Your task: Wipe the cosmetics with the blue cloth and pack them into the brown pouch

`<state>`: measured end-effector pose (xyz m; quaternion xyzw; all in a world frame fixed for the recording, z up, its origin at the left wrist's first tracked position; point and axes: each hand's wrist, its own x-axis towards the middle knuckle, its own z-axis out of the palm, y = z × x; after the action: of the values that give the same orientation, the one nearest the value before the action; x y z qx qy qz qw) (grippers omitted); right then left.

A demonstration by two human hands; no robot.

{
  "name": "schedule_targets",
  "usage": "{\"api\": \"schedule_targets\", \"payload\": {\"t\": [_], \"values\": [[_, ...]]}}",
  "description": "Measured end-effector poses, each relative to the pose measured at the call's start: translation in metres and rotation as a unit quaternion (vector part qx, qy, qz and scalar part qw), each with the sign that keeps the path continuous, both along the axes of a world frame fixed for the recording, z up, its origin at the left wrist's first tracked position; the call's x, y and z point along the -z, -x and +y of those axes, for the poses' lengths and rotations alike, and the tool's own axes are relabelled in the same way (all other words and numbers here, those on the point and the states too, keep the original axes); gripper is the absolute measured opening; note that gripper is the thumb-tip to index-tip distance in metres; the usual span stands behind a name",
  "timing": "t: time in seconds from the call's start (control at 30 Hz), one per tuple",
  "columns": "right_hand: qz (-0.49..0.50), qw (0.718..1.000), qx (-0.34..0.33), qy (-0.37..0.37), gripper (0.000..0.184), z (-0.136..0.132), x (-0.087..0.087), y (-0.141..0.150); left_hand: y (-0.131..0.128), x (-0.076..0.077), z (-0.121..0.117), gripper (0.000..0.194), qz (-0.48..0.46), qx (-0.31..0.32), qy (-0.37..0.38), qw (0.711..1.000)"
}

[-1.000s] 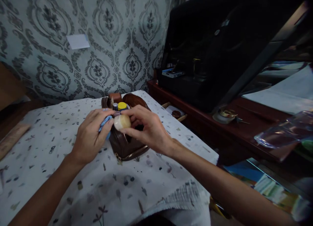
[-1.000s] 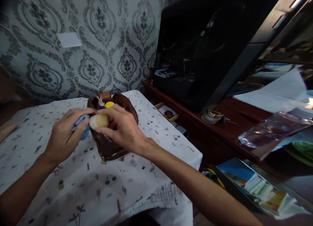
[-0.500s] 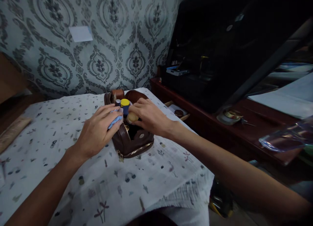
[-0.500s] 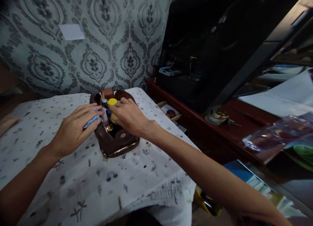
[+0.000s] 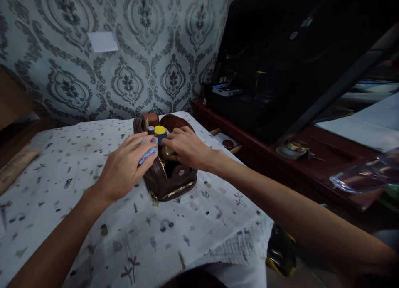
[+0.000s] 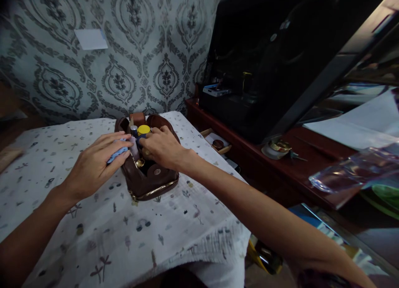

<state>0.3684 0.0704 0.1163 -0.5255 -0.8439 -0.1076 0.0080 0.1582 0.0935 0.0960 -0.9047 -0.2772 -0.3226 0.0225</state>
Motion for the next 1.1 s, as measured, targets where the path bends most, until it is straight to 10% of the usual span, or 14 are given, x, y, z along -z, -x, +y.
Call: {"api": "schedule_targets", "payload": {"t": [0.6,0.83,1.1], "values": [[0.158,0.986,-0.029,-0.036,0.016,-0.008,-0.005,-0.010,0.086,0.047,-0.017,0.029,-0.063,-0.097,-0.016,0.993],[0.334,0.910,-0.153,-0.192,0.023,-0.049,0.006,0.023,0.156,0.078,-0.019,0.033,-0.009,-0.261,0.047,0.964],[0.323,0.884,-0.320,-0.109,0.034,-0.063,0.064,0.093,0.209,0.084,-0.018,0.035,0.061,-0.509,0.080,0.855]]}}
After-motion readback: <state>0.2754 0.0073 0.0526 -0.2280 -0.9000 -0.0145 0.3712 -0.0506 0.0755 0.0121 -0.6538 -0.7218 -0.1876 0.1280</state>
